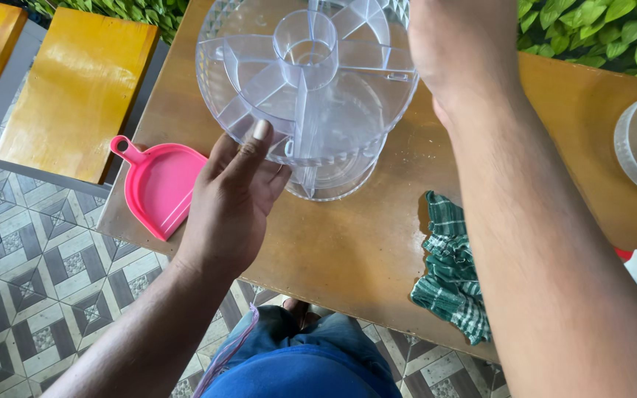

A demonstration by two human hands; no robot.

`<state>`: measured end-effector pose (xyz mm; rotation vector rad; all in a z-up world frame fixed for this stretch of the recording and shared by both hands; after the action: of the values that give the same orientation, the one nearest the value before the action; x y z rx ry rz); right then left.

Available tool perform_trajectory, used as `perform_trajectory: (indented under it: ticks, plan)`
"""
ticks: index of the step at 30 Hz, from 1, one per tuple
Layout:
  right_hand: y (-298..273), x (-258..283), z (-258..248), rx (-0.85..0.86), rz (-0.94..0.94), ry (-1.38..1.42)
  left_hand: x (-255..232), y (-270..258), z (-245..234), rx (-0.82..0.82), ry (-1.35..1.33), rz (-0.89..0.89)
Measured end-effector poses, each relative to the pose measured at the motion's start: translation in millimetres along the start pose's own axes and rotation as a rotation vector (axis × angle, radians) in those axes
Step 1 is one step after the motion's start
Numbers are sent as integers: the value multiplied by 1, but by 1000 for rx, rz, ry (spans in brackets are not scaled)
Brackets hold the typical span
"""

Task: The person assembles a multi-tiered clear plastic stand by hand. They place small white rings into slots on the base, attach vertical panels, and stack circular trays, then lift and reposition the assembled unit on the table.

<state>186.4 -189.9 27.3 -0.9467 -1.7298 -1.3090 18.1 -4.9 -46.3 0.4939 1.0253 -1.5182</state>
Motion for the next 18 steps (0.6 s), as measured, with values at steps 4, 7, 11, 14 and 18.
perform_trajectory:
  ticks: [4,7,11,14,18]
  plan:
    - [-36,22,-30,-42,134,-309,-35,-5,-28,-245,312,140]
    - [-46,43,-23,16,-95,-433,-72,-7,-28,-353,875,385]
    - [-48,19,-18,26,81,-614,-94,21,-4,-213,1219,651]
    - [-49,17,-10,-11,8,-769,-92,49,4,-219,1415,679]
    - [-53,16,-1,-59,-127,-879,-79,51,2,-317,1428,680]
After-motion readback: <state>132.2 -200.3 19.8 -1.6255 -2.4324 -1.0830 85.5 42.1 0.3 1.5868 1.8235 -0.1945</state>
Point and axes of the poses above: each hand's wrist, its own y-axis towards the middle knuckle, its own z-axis out of the palm, x = y × z, the point moved 8 cm from there along y, towards the middle knuckle, and after that the axes turned 9 degrees about -z, right-handed, at the moved point
